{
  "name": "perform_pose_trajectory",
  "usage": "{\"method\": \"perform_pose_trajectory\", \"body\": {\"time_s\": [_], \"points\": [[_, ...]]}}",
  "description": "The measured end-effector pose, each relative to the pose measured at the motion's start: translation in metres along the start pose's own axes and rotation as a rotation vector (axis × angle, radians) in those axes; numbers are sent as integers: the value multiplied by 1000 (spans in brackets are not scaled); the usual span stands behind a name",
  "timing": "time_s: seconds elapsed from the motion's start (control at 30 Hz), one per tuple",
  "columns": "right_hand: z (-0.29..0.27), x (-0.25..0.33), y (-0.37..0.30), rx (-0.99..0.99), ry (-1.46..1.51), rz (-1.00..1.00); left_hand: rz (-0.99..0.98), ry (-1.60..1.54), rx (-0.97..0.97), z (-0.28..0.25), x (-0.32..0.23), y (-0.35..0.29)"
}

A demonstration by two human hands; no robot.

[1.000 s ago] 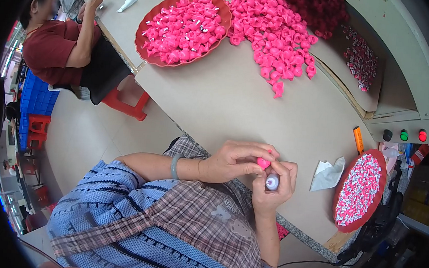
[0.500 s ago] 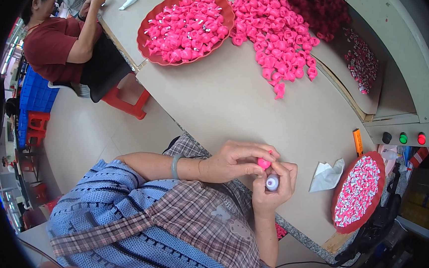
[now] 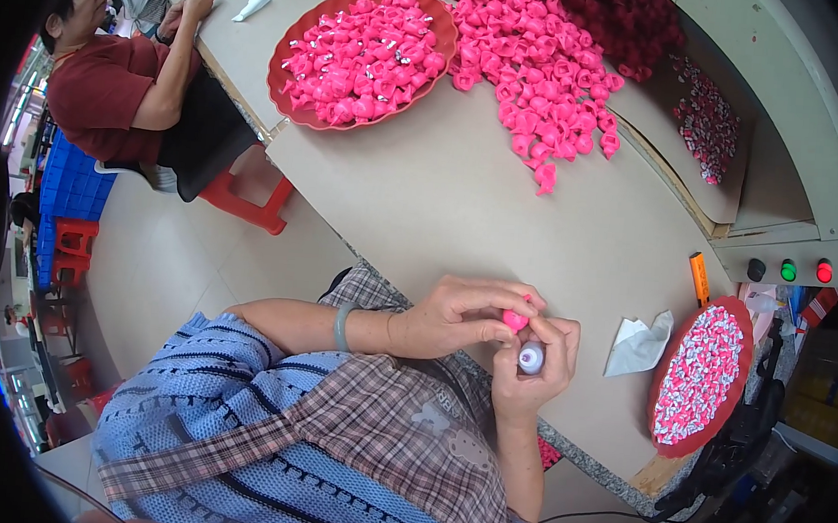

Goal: The person glues small white plastic components onto pink toy parts by hand, using a glue bottle to apply adhesive.

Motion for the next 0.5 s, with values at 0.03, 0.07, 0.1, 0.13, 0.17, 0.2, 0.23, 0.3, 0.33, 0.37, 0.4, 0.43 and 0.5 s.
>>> {"method": "perform_pose_trajectory", "body": {"time_s": [0.03, 0.07, 0.1, 0.13, 0.17, 0.2, 0.23, 0.3, 0.33, 0.37, 0.4, 0.43, 0.5], "points": [[0, 0, 0, 0, -4, 0, -5, -3, -1, 0, 0, 0], [0, 0, 0, -1, -7, -1, -5, -1, -1, 0, 1, 0], [0, 0, 0, 0, -6, -1, 5, 13, -2, 0, 1, 0], [0, 0, 0, 2, -13, -1, 16, 28, -2, 0, 0, 0], [0, 0, 0, 3, -21, -1, 16, 30, -3, 0, 0, 0], [0, 1, 0, 3, -19, -2, 15, 29, -1, 0, 1, 0], [0, 0, 0, 2, -16, 7, 15, 28, 1, 0, 1, 0], [0, 0, 0, 1, -11, 14, 17, 25, -1, 0, 2, 0], [0, 0, 0, 3, -18, 12, 20, 19, -2, 0, 2, 0], [0, 0, 0, 6, -25, 9, 20, 22, -3, 0, 1, 0], [0, 0, 0, 7, -22, 7, 11, 5, -5, 0, 2, 0], [0, 0, 0, 3, -10, 5, 2, -11, -6, 0, 2, 0], [1, 1, 1, 0, 7, 2, -1, -5, -2, 0, 2, -1]]}}
Point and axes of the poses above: each hand's wrist, its own y-axis towards the middle knuckle, its own z-axis out of the palm, x = y × z, the point moved 8 cm from there along y, towards the middle knuckle, and after that the axes turned 8 degrees about x, right-handed, at the moved point
